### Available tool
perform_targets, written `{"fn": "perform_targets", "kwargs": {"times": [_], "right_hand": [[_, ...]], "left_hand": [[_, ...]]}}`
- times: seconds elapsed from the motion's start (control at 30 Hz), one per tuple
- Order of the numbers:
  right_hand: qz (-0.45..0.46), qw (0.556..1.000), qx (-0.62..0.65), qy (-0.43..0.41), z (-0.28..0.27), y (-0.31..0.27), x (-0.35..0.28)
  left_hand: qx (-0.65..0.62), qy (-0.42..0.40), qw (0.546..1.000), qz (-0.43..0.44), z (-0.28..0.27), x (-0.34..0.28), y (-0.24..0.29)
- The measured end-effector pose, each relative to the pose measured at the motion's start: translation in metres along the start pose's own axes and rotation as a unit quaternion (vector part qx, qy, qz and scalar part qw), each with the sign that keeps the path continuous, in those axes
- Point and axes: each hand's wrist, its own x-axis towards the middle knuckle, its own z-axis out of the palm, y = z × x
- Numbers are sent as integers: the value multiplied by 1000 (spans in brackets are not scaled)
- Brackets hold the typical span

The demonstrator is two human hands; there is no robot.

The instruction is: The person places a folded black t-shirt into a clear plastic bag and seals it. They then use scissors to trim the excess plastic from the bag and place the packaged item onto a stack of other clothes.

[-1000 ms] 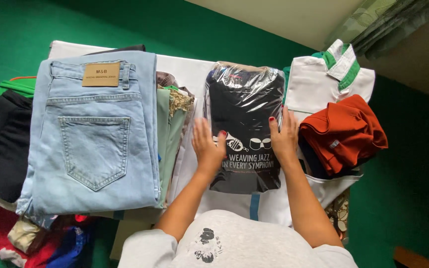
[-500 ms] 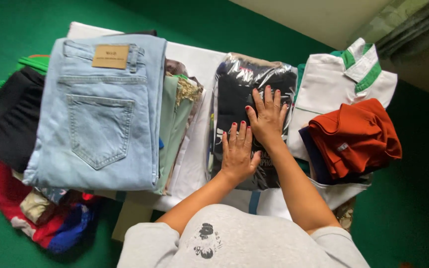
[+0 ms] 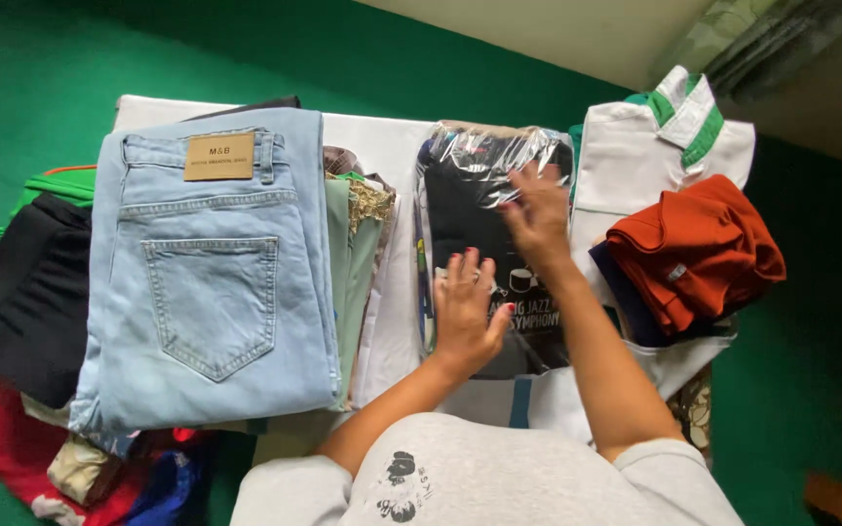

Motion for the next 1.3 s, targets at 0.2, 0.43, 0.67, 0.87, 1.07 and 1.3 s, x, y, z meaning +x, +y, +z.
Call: {"fn": "perform_targets", "kwargs": {"times": [0.2, 0.43, 0.67, 0.87, 1.07, 1.3], "right_hand": [[144, 986, 39, 73, -40, 19, -108], [419, 902, 98, -48, -17, 49, -182], [484, 846, 214, -70, -23, -15, -156], [459, 834, 306, -1, -11, -24, -183], [402, 887, 228, -11, -1, -9, -185], [70, 991, -20, 112, -17, -31, -76]], "left_hand": [[-130, 4, 971, -200, -19, -51, -60], [-263, -123, 846, -447, -26, -46, -72], [-313, -35, 852, -419, -29, -32, -67], [-275, -44, 887, -369, -15, -56, -94], [-213, -33, 918, -332, -16, -59, -94], [-12, 22, 999, 38, -30, -14, -17]]}}
